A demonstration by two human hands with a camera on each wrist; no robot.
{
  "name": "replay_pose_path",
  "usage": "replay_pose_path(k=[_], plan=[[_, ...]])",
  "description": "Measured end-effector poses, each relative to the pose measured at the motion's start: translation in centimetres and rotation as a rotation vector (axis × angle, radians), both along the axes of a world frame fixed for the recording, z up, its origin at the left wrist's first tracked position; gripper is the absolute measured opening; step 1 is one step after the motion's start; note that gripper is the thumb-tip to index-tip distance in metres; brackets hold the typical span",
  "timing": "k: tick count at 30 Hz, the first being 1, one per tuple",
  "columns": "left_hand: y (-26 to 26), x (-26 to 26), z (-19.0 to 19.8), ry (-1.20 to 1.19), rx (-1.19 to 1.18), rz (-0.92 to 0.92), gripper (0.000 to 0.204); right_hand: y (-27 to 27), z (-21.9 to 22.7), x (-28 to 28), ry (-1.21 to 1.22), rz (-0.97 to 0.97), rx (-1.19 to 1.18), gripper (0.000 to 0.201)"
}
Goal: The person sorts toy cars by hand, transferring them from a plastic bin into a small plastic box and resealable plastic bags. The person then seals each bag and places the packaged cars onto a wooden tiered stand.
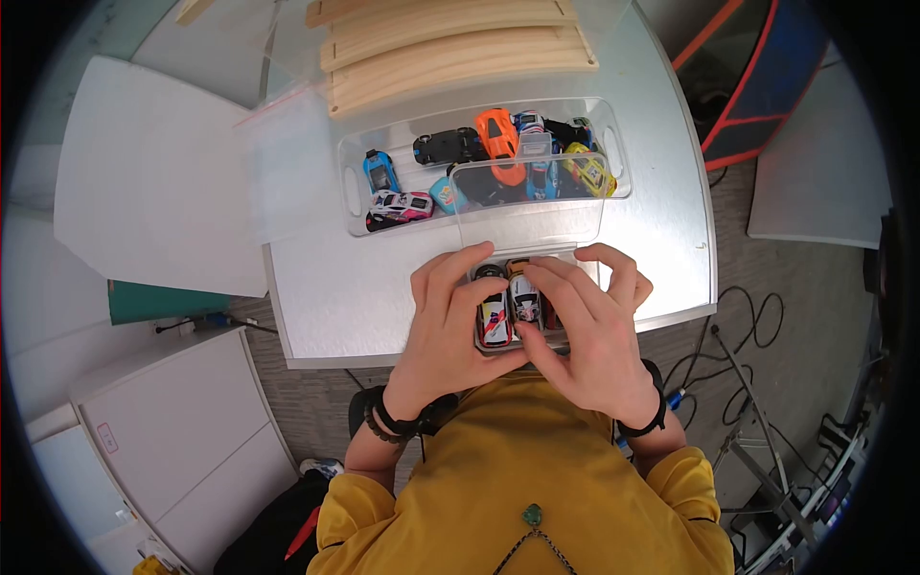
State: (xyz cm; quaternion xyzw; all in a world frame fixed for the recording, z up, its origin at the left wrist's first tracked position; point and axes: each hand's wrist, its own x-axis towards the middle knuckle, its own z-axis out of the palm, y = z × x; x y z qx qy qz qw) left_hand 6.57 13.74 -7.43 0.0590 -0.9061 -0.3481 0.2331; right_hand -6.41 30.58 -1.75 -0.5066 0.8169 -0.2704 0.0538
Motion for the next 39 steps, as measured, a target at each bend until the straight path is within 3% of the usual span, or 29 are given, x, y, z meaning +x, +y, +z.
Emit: replay_pose_path(k=[7,39], plan=[[0.12,-0.12,0.29,-0.014,0.025,0.005,0.088,-0.26,0.06,-0.07,0.006,0.006,0.033,0.058],[0.33,-0.42,-0.28,0.026,-0.029,0.001,0.075,-0.16,-0.39,-0.1,-0.04,0.029,-0.029,0.062]])
